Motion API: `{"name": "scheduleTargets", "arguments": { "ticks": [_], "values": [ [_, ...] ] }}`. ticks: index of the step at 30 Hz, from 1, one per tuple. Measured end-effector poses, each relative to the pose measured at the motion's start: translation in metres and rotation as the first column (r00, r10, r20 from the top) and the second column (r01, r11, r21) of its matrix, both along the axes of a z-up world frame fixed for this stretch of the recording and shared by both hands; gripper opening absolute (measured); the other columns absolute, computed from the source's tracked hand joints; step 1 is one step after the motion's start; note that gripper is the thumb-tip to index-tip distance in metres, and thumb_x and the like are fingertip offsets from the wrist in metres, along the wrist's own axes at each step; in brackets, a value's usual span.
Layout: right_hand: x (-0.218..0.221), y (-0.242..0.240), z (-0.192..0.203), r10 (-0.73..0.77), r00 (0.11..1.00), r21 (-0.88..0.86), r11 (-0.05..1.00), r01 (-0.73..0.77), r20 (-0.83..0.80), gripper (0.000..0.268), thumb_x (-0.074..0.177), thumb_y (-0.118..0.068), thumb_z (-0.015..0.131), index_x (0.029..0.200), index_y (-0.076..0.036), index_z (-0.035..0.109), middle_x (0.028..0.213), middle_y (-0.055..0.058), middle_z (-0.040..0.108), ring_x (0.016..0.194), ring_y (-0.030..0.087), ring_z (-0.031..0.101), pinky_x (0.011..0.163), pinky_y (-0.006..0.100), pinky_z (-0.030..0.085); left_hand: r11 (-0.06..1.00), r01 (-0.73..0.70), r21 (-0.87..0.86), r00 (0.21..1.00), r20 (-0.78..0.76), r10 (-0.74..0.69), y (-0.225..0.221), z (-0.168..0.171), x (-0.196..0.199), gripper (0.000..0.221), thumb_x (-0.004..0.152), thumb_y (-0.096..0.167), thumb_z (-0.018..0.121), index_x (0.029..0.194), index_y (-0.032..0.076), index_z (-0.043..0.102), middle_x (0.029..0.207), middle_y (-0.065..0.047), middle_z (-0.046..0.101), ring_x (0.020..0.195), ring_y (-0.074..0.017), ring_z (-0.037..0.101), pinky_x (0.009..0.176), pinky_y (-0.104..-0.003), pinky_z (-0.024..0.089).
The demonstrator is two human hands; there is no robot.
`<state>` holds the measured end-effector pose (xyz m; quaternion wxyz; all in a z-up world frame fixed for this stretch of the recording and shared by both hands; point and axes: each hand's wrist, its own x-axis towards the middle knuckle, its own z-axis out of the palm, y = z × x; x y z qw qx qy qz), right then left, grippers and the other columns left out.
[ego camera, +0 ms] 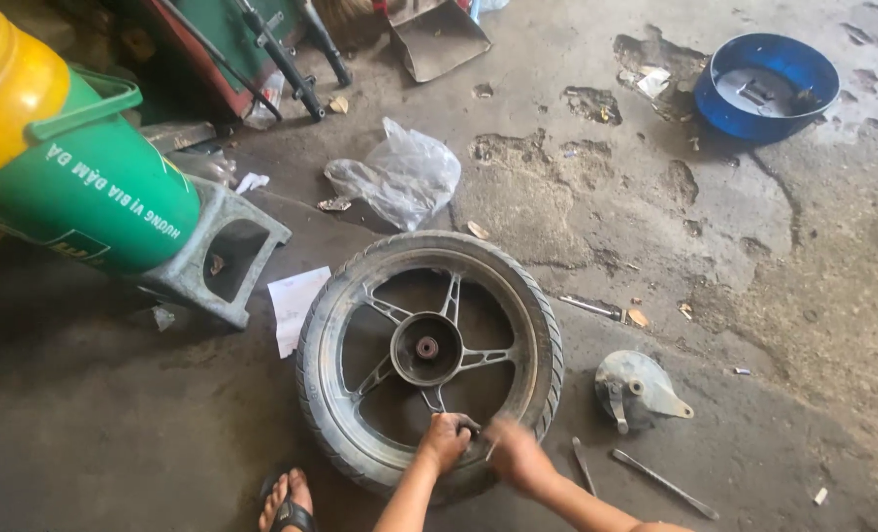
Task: Using tire levers to remove a motorcycle tire from its rim.
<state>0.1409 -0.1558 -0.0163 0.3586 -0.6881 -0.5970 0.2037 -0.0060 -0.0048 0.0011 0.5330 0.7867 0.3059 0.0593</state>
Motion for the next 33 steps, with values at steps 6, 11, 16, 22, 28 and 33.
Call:
{"name": "scheduleTargets", "arguments": {
  "ticks": [6, 11, 16, 22, 28, 33],
  "values": [
    [0.006, 0.005, 0.016, -0.294, 0.876, -0.027, 0.951, 0.308, -0.382, 0.013, 0.088, -0.012, 0.059, 0.095, -0.006, 0.067, 0.086, 0.015, 0.069, 0.084, 0.036, 0.067, 0.075, 0.043, 0.053, 0.998, -0.019, 0.052, 0.999, 0.028, 0.018, 0.003, -0.019, -0.001, 0.026, 0.081, 0.009, 0.062, 0.100, 0.005, 0.080, 0.097, -0.017, 0.078, 0.093, -0.0273, 0.077, 0.088, -0.036, 0.059],
    [-0.007, 0.009, 0.043, 0.451, 0.879, 0.180, 0.862, -0.474, 0.156, 0.022, 0.080, -0.015, 0.068, 0.096, -0.001, 0.063, 0.090, 0.021, 0.064, 0.083, 0.038, 0.063, 0.071, 0.047, 0.051, 0.999, -0.026, -0.033, 1.000, 0.011, 0.026, 0.001, -0.014, 0.000, 0.026, 0.080, 0.010, 0.059, 0.095, 0.006, 0.081, 0.095, -0.017, 0.080, 0.092, -0.0273, 0.080, 0.088, -0.035, 0.061],
    [0.026, 0.016, 0.031, -0.520, 0.711, -0.232, 0.852, 0.469, -0.473, 0.014, 0.098, -0.017, 0.060, 0.098, -0.005, 0.068, 0.087, 0.015, 0.073, 0.080, 0.034, 0.071, 0.074, 0.043, 0.055, 0.998, -0.031, 0.060, 0.999, 0.014, 0.030, 0.000, 0.017, 0.000, 0.027, 0.080, 0.011, 0.062, 0.100, 0.004, 0.080, 0.097, -0.018, 0.077, 0.095, -0.0311, 0.075, 0.088, -0.037, 0.058],
    [-0.010, -0.001, 0.056, 0.449, 0.867, 0.197, 0.850, -0.489, 0.216, 0.027, 0.086, -0.016, 0.061, 0.108, 0.000, 0.066, 0.100, 0.025, 0.069, 0.083, 0.041, 0.065, 0.072, 0.045, 0.052, 0.999, -0.020, 0.030, 0.999, 0.034, 0.019, 0.002, -0.018, 0.002, 0.026, 0.080, 0.010, 0.060, 0.096, 0.003, 0.080, 0.095, -0.017, 0.078, 0.093, -0.0288, 0.078, 0.087, -0.036, 0.060],
    [0.022, 0.024, 0.056, -0.620, 0.498, -0.390, 0.777, 0.493, -0.606, 0.025, 0.100, -0.024, 0.056, 0.097, -0.001, 0.068, 0.089, 0.018, 0.075, 0.085, 0.038, 0.070, 0.074, 0.041, 0.056, 0.995, -0.066, 0.076, 0.995, 0.074, 0.060, -0.001, 0.000, -0.001, 0.028, 0.079, 0.008, 0.063, 0.101, 0.001, 0.078, 0.097, -0.020, 0.076, 0.095, -0.0298, 0.075, 0.088, -0.037, 0.058],
    [-0.007, 0.008, 0.042, 0.247, 0.964, 0.186, 0.947, -0.261, 0.095, 0.017, 0.083, -0.011, 0.060, 0.097, -0.002, 0.063, 0.091, 0.019, 0.067, 0.082, 0.037, 0.068, 0.066, 0.043, 0.055, 0.999, -0.033, -0.003, 0.999, -0.025, 0.033, 0.002, -0.007, 0.003, 0.027, 0.080, 0.009, 0.059, 0.097, 0.004, 0.079, 0.092, -0.018, 0.078, 0.087, -0.0261, 0.079, 0.085, -0.034, 0.061]
  ]
}}
